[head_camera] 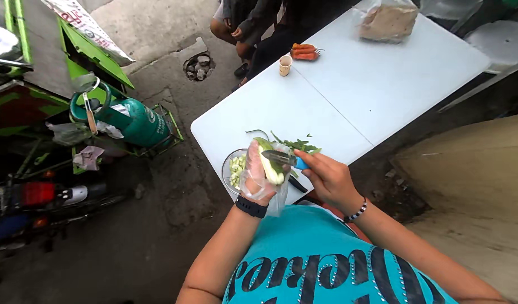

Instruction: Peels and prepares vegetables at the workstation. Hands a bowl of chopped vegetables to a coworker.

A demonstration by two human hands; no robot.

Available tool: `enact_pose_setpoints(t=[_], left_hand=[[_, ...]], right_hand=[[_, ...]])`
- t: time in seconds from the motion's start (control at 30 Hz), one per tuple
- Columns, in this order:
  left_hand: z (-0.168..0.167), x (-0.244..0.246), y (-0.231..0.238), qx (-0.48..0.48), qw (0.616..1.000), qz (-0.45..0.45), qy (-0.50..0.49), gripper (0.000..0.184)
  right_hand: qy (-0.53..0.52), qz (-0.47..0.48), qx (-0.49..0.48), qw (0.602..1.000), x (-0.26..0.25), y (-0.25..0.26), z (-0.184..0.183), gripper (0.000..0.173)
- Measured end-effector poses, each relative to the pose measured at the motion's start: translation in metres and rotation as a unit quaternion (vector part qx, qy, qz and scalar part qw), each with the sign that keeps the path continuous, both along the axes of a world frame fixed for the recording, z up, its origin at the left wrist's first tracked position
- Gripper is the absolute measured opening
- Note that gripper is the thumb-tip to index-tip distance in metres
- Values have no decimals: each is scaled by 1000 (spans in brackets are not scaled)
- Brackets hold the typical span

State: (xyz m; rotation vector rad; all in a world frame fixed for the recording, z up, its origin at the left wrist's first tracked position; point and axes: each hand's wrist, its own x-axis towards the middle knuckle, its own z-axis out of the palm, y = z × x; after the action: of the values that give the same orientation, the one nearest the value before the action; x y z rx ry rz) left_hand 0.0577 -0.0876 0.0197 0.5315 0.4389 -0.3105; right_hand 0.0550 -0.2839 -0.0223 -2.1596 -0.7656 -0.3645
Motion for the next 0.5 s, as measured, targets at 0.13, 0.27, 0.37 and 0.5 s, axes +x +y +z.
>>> enact_pose_setpoints(t=[0.13,0.27,0.37,0.5], left_hand=[[-9,-1,-1,-6,1000,-14,-13,53],[-6,2,7,4,1000,-16,-13,54],[0,5,5,18,1000,-21,6,56],[0,5,1,12,1000,-24,11,58]], right_hand=[[0,41,-1,999,0,-11,8,41],[12,50,-28,998,-11,-20,7,43],[20,47,-32,998,-15,-22,4,44],[21,47,-30,998,-16,-24,3,44]])
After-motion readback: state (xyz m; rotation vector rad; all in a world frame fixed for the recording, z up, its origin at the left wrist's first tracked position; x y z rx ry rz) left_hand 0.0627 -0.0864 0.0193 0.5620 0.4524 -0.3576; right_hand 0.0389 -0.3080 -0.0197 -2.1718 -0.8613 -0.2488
